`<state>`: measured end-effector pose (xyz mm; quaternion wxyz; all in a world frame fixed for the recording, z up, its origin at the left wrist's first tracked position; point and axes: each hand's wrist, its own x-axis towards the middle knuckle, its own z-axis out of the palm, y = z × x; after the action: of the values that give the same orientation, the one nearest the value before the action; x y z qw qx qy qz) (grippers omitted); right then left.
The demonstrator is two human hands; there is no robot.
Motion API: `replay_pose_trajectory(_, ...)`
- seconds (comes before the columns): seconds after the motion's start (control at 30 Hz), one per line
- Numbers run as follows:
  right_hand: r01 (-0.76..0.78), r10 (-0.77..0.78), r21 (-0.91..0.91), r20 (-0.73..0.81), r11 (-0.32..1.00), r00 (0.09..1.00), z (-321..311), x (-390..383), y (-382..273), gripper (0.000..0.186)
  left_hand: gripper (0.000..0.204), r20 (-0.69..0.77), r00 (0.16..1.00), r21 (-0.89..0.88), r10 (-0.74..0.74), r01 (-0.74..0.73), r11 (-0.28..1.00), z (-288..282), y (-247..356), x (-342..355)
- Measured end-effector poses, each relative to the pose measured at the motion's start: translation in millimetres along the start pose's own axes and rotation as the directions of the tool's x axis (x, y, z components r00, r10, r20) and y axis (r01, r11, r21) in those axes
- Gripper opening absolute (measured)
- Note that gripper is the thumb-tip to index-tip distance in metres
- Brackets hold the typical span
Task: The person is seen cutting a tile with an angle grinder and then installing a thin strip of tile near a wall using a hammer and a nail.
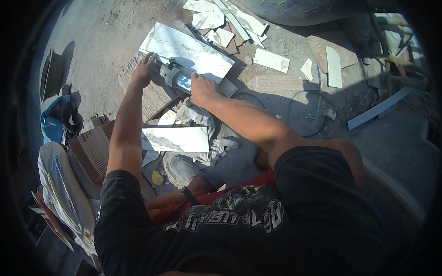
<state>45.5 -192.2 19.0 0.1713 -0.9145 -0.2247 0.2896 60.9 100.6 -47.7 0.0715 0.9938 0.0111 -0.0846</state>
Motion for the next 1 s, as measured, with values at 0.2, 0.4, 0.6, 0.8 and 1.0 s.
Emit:
replay_pose_trajectory(0.2,0.002,-0.002,0.008,0.001,1.0,1.0,-0.5,-1.1,4.3,0.056,0.082,0.043,0.999,-0.091,-0.027,0.031,0.995,0.0,2.0,4.6)
replay_pose_trajectory(0.4,0.013,-0.014,-0.006,-0.012,1.0,1.0,0.9,-3.2,6.4,0.055,0.083,0.067,0.997,-0.074,-0.03,0.035,0.997,0.4,-0.7,4.5)
replay_pose_trajectory(0.6,0.005,-0.005,-0.013,-0.011,1.0,1.0,1.1,-6.4,8.7,0.055,0.085,0.098,0.994,-0.07,-0.038,0.045,0.997,2.5,-2.9,6.5)
replay_pose_trajectory(0.8,-0.011,0.011,-0.013,-0.005,1.0,1.0,-1.9,-11.5,11.2,0.053,0.075,0.082,0.995,-0.064,0.06,-0.055,0.996,-2.1,0.2,7.3)
replay_pose_trajectory(1.0,-0.017,0.017,0.009,-0.001,1.0,1.0,-4.8,-16.0,9.9,0.053,0.076,0.126,0.992,-0.105,-0.029,0.043,0.994,-4.1,0.1,9.2)
